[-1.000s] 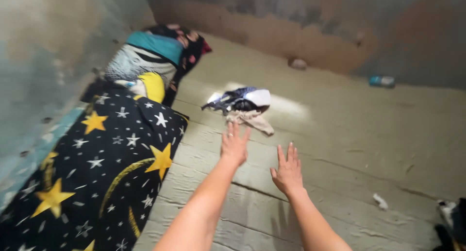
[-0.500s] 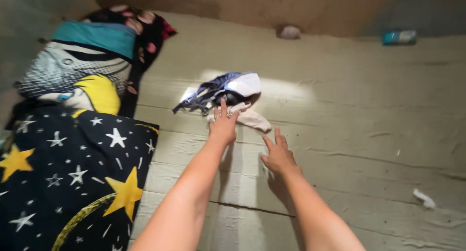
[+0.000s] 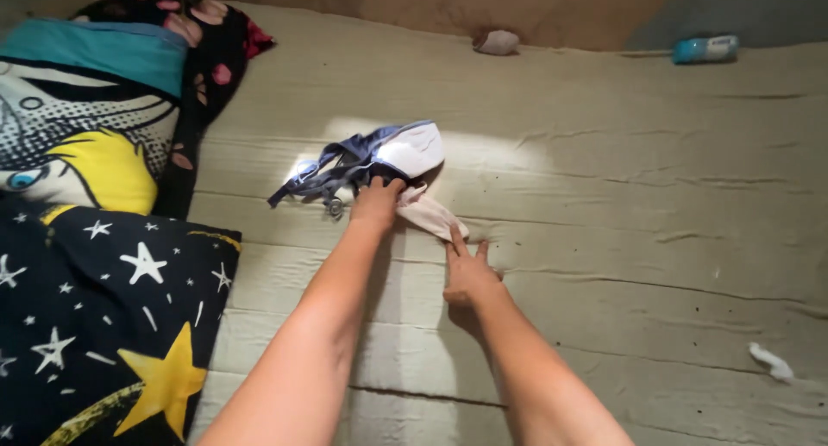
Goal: Organize and fold various articles of clothing from boxes onto a bed.
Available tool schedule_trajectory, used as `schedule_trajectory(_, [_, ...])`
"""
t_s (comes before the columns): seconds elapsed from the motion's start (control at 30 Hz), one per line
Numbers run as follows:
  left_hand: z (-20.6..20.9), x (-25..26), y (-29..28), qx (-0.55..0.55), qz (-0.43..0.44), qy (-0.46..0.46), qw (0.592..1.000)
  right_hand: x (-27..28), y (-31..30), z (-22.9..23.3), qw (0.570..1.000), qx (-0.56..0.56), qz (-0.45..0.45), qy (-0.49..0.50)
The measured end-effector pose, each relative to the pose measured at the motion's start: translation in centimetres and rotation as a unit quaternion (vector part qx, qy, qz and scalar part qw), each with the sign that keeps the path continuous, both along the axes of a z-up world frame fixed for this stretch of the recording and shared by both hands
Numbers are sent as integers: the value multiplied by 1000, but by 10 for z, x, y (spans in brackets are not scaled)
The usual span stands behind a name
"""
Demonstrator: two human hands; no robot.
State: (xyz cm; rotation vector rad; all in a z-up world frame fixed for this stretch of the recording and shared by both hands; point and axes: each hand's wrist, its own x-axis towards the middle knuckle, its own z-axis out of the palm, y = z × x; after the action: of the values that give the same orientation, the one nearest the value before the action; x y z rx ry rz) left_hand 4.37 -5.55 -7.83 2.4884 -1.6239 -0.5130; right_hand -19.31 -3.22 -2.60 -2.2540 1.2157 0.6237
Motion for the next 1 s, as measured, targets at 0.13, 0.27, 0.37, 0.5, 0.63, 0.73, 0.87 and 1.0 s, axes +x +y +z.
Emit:
schedule_trajectory(0.13, [-26,-22,56,-92,-2,40,995,-32,18,-18,999,-4,1,-45])
schedule_trajectory(0.27, [-30,-90,163,-91,-43,100,990,-88,65,-90,988,-57,16,-141])
schedule_trajectory(0.37, [-12,-156,238,-44,-22,163,985,-126,127,-63,993,-35,31,-112])
schedule_trajectory(0.5, [35,-208,288,46,-118,291,948,-175,196,-5,984,74,-96,-130])
schedule_trajectory(0.63, [51,-207,262,-100,-51,222,969,-193,181,2,960,-64,-132,-237])
schedule_trajectory(0.73, [143,-180,217,-149,64,145,976,-165,162,68,919,-193,-187,-288])
schedule_trajectory(0.87, [151,-126,160,-250,116,127,953,-132,150,82,967,-90,-154,-182])
schedule_trajectory(1.0, [127,-72,103,-236,89,108,962,-155,150,-20,968,192,-126,103])
